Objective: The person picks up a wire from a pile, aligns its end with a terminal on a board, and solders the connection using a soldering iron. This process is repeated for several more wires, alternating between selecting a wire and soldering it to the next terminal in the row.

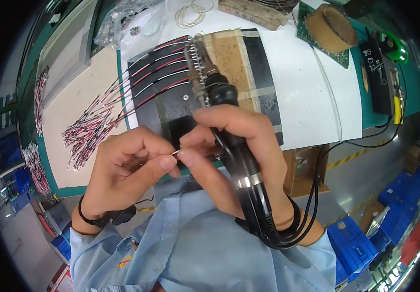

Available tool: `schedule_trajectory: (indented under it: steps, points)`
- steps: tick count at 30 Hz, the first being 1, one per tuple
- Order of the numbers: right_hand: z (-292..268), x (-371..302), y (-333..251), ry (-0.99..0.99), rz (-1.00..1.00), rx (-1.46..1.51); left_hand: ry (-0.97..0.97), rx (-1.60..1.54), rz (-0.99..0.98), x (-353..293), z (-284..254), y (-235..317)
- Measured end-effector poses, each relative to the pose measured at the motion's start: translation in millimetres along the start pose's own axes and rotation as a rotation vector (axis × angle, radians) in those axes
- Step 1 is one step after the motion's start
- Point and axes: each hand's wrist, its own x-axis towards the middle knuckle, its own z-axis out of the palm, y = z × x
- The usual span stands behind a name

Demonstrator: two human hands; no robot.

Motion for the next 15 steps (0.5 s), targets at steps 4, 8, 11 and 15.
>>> schedule_trajectory:
  steps: [4,8,11,15]
  points:
    - [-17.1,2.5,-2.9,-0.138,0.063,-0.051,0.042,-0.026,0.037,9.6,9.1,-1.2]
    - [-17.3,8.1,-0.6,-0.088,0.05,0.056,0.026,-0.175,-0.089,17.3,6.9,7.2]
    - [-18.7,12.8,2.8,-0.132,-0.073,0.009,-0.18,-0.38,-0.314,24.2,-6.8,12.6]
    - [-18.8,11.4,0.1,-0.143,-0.056,-0.007,-0.397,-0.558,-0.483,33.9,-16.6,10.2]
